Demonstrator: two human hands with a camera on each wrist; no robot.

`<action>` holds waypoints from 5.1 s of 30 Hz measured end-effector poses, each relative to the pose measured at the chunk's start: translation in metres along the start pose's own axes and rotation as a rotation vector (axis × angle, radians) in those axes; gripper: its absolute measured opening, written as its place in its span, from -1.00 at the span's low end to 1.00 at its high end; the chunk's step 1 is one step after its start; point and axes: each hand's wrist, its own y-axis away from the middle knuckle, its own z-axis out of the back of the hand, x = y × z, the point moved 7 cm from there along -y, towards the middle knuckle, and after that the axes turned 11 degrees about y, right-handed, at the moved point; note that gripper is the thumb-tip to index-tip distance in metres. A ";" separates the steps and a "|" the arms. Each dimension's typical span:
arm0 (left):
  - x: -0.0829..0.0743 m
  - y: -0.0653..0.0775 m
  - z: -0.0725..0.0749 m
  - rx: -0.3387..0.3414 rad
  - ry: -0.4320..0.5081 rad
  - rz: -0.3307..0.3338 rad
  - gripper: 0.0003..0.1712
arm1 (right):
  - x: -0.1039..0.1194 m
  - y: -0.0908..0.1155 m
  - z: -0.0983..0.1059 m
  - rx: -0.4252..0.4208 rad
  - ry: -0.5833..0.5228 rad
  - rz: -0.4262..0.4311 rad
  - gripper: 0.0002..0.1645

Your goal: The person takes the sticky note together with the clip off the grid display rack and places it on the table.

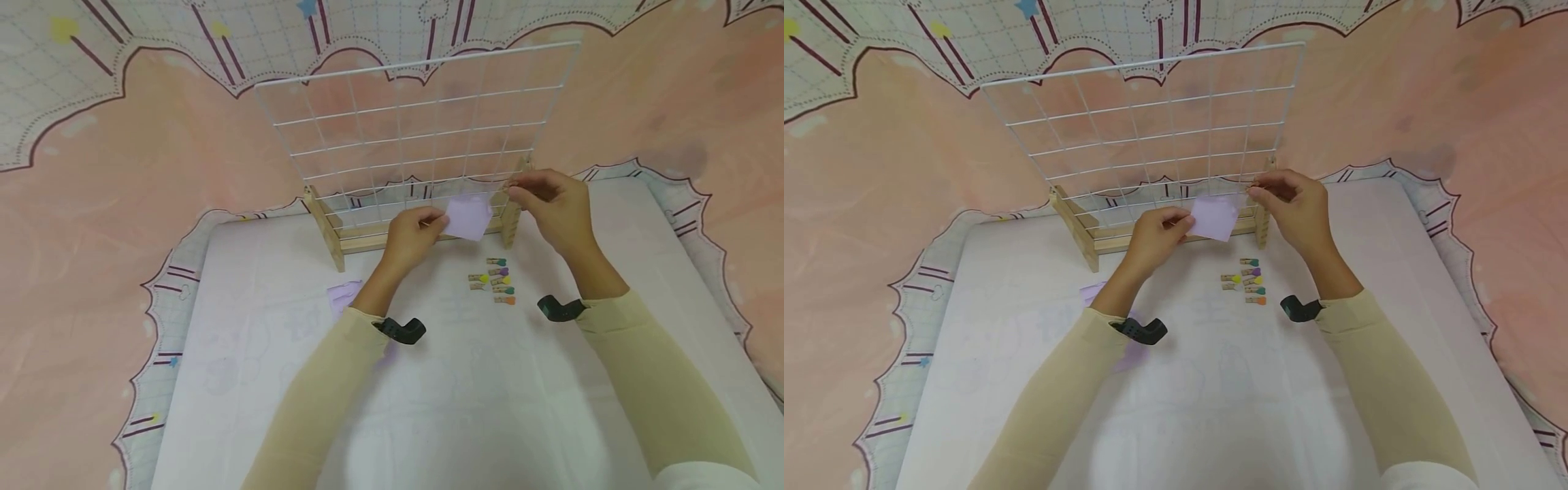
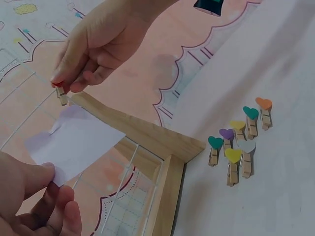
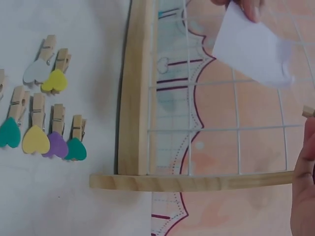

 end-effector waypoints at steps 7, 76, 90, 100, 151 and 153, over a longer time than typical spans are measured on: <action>0.003 0.007 0.013 -0.009 0.058 -0.008 -0.76 | -0.004 0.007 -0.003 0.033 -0.013 -0.008 -0.66; 0.037 0.045 0.077 -0.111 0.172 0.064 -0.78 | -0.048 0.060 -0.022 0.197 -0.055 -0.172 -0.71; 0.062 0.060 0.092 -0.131 0.146 0.130 -0.74 | -0.056 0.065 -0.027 0.224 -0.058 -0.181 -0.72; 0.073 0.065 0.096 -0.145 0.169 0.151 -0.76 | -0.061 0.068 -0.031 0.232 0.010 -0.183 -0.74; 0.103 0.077 0.075 -0.093 0.048 0.187 -0.81 | -0.084 0.073 -0.066 0.327 0.214 -0.156 -0.78; 0.104 0.077 0.073 -0.092 0.049 0.187 -0.81 | -0.086 0.073 -0.068 0.329 0.215 -0.160 -0.77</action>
